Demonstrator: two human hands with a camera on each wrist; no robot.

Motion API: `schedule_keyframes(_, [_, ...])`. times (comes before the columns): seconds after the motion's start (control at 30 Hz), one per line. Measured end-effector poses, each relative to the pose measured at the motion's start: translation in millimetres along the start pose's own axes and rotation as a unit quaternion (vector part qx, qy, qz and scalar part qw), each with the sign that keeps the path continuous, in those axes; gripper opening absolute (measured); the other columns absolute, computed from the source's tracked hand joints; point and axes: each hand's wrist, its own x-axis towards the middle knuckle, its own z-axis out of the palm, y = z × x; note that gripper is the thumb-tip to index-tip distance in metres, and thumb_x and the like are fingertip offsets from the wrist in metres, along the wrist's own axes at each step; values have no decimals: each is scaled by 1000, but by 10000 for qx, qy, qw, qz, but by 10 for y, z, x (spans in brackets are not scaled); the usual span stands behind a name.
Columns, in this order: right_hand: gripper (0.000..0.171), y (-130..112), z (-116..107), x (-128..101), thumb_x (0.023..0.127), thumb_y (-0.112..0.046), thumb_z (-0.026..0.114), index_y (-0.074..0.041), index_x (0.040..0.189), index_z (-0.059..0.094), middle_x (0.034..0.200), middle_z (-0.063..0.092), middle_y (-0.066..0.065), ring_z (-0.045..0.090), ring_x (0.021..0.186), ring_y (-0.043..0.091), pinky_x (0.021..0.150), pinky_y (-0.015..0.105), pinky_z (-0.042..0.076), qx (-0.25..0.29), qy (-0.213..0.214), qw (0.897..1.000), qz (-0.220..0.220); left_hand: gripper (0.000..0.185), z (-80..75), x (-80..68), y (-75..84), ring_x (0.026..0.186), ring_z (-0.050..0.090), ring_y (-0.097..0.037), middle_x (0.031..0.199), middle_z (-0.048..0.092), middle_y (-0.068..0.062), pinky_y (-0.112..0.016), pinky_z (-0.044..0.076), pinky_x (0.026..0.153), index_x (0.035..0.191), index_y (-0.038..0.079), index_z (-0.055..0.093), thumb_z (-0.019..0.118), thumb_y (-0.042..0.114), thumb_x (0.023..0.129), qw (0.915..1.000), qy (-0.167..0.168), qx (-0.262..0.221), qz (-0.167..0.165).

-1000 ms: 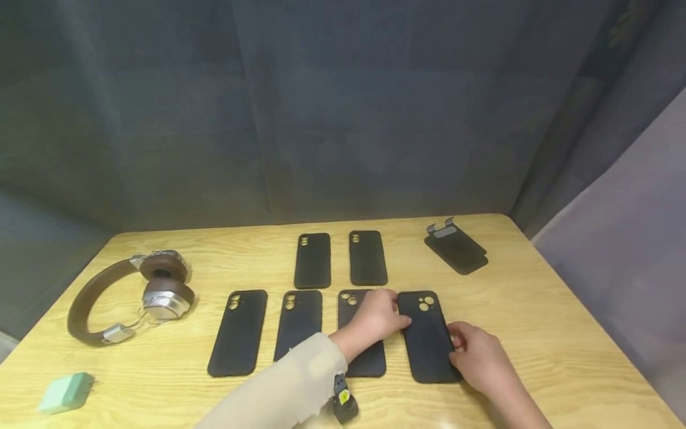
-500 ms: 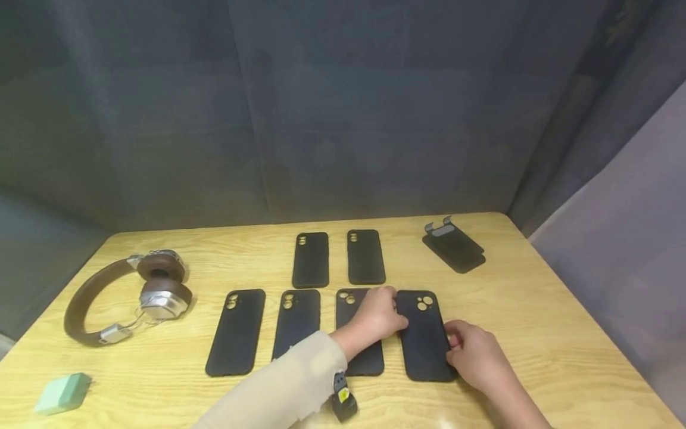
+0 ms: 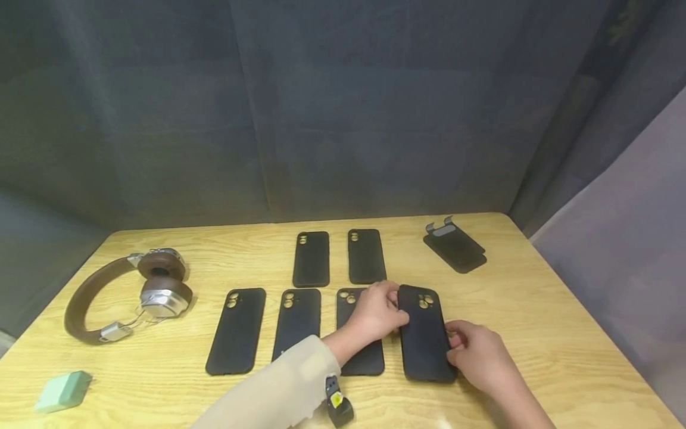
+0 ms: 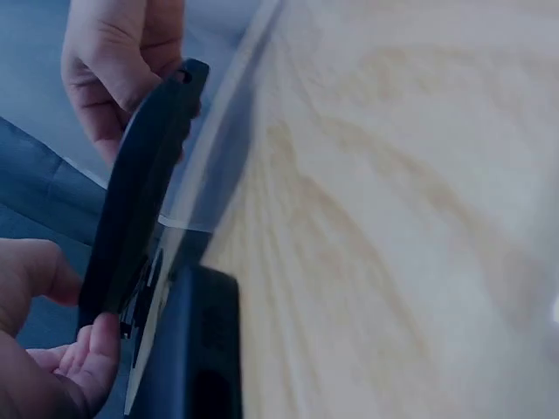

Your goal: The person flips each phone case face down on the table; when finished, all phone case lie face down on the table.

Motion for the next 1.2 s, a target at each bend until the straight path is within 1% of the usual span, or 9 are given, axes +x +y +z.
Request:
schedule_keyframes(0.1, [48,-4,3,-6,77,-1,65,10,122,51,89,59,6,54,79,18,62,26,44,149,53,9999,-53,47,-24,-17,4,72,45,-5,89,48,2,-17,40,65,117,4,56,70,5,72,9977,100,-665,-13])
schedule_keyframes(0.23, [48,-10,13,-13,78,0,64,10,123,50,93,60,8,54,80,17,61,24,45,344,112,9993,-117,49,-52,-38,-1,68,48,-2,96,48,0,-17,42,62,119,2,53,68,1,72,9872,179,-1585,-39])
schedule_keyframes(0.43, [47,-37,32,-20,80,2,62,11,124,50,95,60,11,55,81,16,62,23,47,748,124,9970,-123,50,-57,-69,-1,68,50,-6,93,52,-1,-19,41,56,121,6,52,65,-3,73,9609,220,-2756,-152])
schedule_keyframes(0.7, [49,-51,109,6,79,3,60,12,125,48,96,62,12,58,81,14,65,22,49,1398,-70,9899,-219,51,-76,-87,-2,69,55,-9,88,53,-3,-22,45,60,123,7,47,67,-2,77,9289,264,-3684,-260])
schedule_keyframes(0.8, [49,-61,150,27,79,4,59,14,126,47,96,62,13,59,81,14,65,23,50,1733,-185,9844,-218,49,-89,-91,-6,67,55,-8,85,52,-2,-26,49,63,122,7,48,67,-1,77,9166,240,-3975,-366])
schedule_keyframes(0.9, [50,-81,193,50,79,5,59,14,126,46,96,63,13,60,81,14,66,23,50,2041,-282,9783,-209,45,-93,-100,-16,63,55,-7,79,51,0,-27,51,64,120,6,48,66,1,79,9074,191,-4173,-461])
schedule_keyframes(0.97, [50,-97,223,71,79,5,58,15,126,45,95,63,13,60,81,15,67,24,51,2210,-357,9744,-212,43,-94,-108,-20,60,54,-7,75,52,0,-25,51,62,118,6,48,66,2,80,9043,212,-4235,-489])
schedule_keyframes(1.07, [49,-123,267,100,78,5,58,16,124,46,93,64,13,60,83,16,67,25,51,2317,-455,9714,-240,40,-92,-120,-23,57,53,-6,71,53,1,-21,49,57,116,5,48,66,3,81,9036,277,-4251,-447])
schedule_keyframes(1.2, [49,-155,323,116,76,8,57,18,123,46,93,61,14,58,81,18,65,26,50,2394,-544,9690,-269,38,-94,-138,-15,53,51,-6,69,51,2,-19,46,54,114,5,47,66,3,81,9087,395,-4138,-398])
